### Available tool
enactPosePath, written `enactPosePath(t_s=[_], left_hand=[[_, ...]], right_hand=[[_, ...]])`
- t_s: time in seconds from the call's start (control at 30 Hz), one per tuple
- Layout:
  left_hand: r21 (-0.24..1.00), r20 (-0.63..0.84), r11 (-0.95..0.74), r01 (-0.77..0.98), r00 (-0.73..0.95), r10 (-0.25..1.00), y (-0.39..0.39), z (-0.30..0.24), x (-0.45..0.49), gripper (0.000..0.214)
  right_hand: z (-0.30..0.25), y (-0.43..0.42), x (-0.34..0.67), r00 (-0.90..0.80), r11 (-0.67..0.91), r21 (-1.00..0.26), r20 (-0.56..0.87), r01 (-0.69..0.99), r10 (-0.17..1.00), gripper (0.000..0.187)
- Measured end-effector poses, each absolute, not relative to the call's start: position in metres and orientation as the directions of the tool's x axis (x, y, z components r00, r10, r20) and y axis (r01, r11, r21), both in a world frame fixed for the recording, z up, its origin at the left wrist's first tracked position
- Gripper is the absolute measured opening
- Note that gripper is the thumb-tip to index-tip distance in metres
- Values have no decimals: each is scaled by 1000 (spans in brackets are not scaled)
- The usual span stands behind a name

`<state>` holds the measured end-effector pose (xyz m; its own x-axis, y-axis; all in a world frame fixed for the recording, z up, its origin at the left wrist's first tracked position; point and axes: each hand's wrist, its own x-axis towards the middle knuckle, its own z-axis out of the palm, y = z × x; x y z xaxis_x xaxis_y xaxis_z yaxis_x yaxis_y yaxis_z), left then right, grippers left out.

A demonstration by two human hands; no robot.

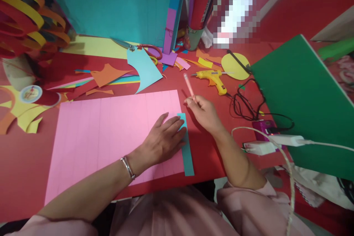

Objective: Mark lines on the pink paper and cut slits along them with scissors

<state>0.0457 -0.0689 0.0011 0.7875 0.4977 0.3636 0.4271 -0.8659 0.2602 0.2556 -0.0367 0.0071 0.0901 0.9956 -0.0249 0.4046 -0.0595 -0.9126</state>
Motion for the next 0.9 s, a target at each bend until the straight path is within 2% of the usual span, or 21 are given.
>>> enactPosePath(t_s=[0.07, 0.13, 0.37, 0.5, 0.63, 0.7, 0.8, 0.9], left_hand=[[264, 351, -862, 433, 789, 504, -69, 1, 45, 30], [264, 338, -856, 445, 789, 514, -69, 0, 44, 31], [234, 332, -865, 444, 800, 500, -68, -4, 42, 29], [228, 346, -878, 421, 808, 477, -68, -2, 42, 29], [272, 368, -858, 435, 777, 511, -67, 2, 43, 28], [350, 411, -812, 468, 702, 581, -66, 3, 43, 28], [566, 439, -667, 485, 508, 742, -64, 1, 43, 30], [826, 280, -408, 388, 345, 896, -61, -2, 45, 29]], right_hand=[[9, -39, 258, 51, -31, -845, -4, 535, 999, 17], [11, -41, 259, 11, -14, -807, -9, 590, 1000, 7], [16, -48, 258, -130, 79, -636, -34, 768, 991, 10], [18, -48, 258, -127, 76, -617, -40, 783, 991, 13], [16, -45, 259, -125, 47, -690, -64, 722, 990, 14], [14, -45, 260, -127, 21, -765, -80, 644, 989, 15], [14, -45, 258, -116, -31, -879, -98, 475, 988, 19], [18, -46, 252, -95, -51, -938, -89, 342, 991, 23]])
